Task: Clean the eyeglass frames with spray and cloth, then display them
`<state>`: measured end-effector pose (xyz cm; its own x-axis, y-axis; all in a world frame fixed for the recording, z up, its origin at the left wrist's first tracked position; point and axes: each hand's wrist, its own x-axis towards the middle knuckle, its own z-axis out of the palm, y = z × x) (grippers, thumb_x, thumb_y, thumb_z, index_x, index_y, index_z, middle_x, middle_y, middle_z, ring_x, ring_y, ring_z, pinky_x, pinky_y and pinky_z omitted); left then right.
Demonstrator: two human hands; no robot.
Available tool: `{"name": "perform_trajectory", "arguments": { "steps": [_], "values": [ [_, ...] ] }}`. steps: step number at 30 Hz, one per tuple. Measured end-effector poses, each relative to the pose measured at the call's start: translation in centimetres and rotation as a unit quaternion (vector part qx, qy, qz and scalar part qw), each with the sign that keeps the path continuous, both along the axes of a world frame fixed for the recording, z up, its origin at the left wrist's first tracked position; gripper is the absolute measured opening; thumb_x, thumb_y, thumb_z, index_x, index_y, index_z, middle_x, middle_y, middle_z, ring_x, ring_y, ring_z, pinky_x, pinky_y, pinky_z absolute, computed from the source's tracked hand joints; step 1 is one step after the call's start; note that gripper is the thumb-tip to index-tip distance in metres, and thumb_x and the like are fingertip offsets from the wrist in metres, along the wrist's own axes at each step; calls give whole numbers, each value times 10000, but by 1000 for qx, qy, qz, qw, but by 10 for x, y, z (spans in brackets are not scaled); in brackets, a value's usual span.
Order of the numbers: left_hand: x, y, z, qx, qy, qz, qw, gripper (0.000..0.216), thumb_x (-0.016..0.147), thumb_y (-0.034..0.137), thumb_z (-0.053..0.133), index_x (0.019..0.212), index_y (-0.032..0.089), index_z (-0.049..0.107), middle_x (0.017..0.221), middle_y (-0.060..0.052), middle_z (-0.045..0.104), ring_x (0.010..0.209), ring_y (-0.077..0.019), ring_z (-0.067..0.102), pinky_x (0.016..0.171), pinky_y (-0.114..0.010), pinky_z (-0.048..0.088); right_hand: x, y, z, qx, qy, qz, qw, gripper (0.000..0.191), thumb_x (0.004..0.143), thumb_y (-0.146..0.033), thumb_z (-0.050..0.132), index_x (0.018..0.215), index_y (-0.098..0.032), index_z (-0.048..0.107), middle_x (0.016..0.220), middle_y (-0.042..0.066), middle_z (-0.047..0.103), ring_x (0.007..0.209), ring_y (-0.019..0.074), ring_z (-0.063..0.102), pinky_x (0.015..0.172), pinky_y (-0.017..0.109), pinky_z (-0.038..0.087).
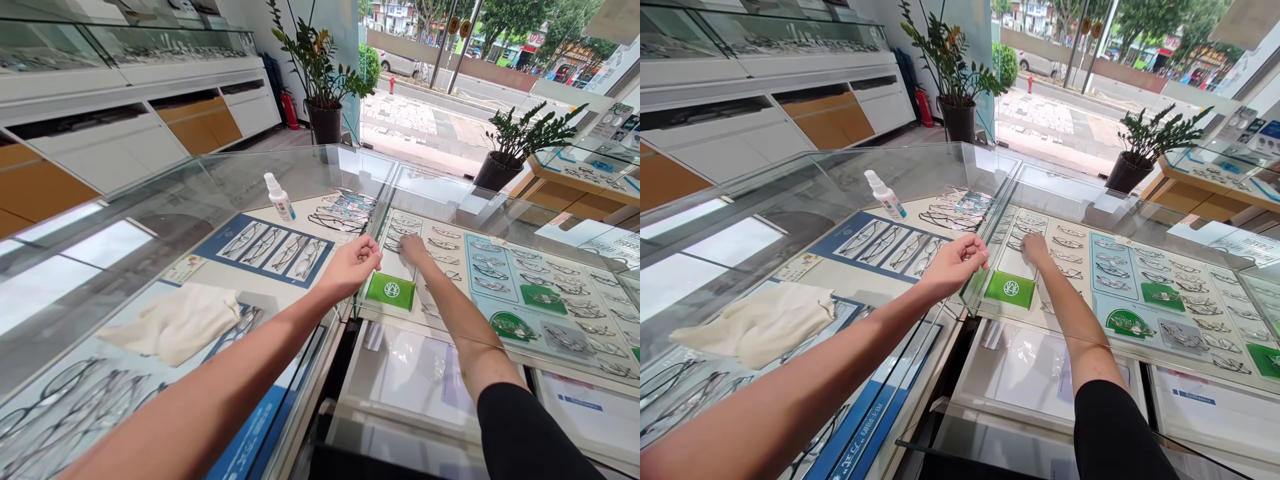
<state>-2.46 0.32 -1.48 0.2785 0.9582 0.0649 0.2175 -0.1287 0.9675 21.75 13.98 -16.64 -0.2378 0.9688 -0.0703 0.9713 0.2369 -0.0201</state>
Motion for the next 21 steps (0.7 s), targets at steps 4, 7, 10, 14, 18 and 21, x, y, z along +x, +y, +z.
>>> {"name": "perform_trajectory", "arguments": {
  "steps": [4, 7, 10, 14, 18, 21],
  "values": [
    [0, 0, 1, -3, 4, -1, 1000, 142, 821, 334, 623, 806, 208, 561, 668, 10, 675, 616, -139, 545, 631, -267, 420, 1, -1, 0, 3, -5, -3, 1000, 327, 990, -385, 654, 1240, -176, 665, 1308, 102, 670, 1161, 241, 664, 1004, 479, 567],
    [0, 0, 0, -9, 2, -2, 1000, 141, 817, 335, 622, 811, 209, 559, 671, 12, 673, 602, -135, 521, 607, -265, 404, 1, -2, 1, 5, -3, -4, 1000, 321, 988, -388, 656, 1227, -173, 669, 1294, 100, 676, 1153, 238, 667, 1000, 476, 568],
    [0, 1, -1, -8, -1, -2, 1000, 142, 815, 335, 624, 811, 211, 556, 669, 12, 670, 594, -134, 513, 597, -262, 398, 0, -4, 1, 8, 5, -3, 1000, 235, 992, -344, 641, 1124, -162, 707, 1236, 96, 707, 1179, 242, 651, 1036, 470, 527],
    [0, 1, -2, -6, -2, -3, 1000, 142, 816, 333, 627, 811, 211, 554, 670, 14, 671, 595, -132, 514, 600, -262, 401, -3, -8, -2, 14, 19, -1, 1000, 199, 966, -187, 580, 996, -167, 776, 1231, 139, 741, 1260, 269, 604, 1090, 404, 441],
    [0, 0, -1, -2, -3, -1, 1000, 140, 815, 332, 628, 806, 213, 555, 666, 11, 670, 594, -135, 522, 594, -261, 404, -4, -11, -5, 21, 26, -9, 999, 246, 951, -187, 563, 1015, -190, 800, 1402, 134, 681, 1344, 290, 553, 1132, 427, 402],
    [0, 0, -1, -4, -3, 0, 1000, 136, 814, 328, 628, 804, 213, 555, 665, 10, 670, 588, -134, 521, 586, -258, 401, -3, -12, -5, 25, 29, -17, 999, 254, 951, -211, 569, 1020, -195, 813, 1491, 135, 622, 1414, 318, 495, 1165, 472, 374]
  ]
}}
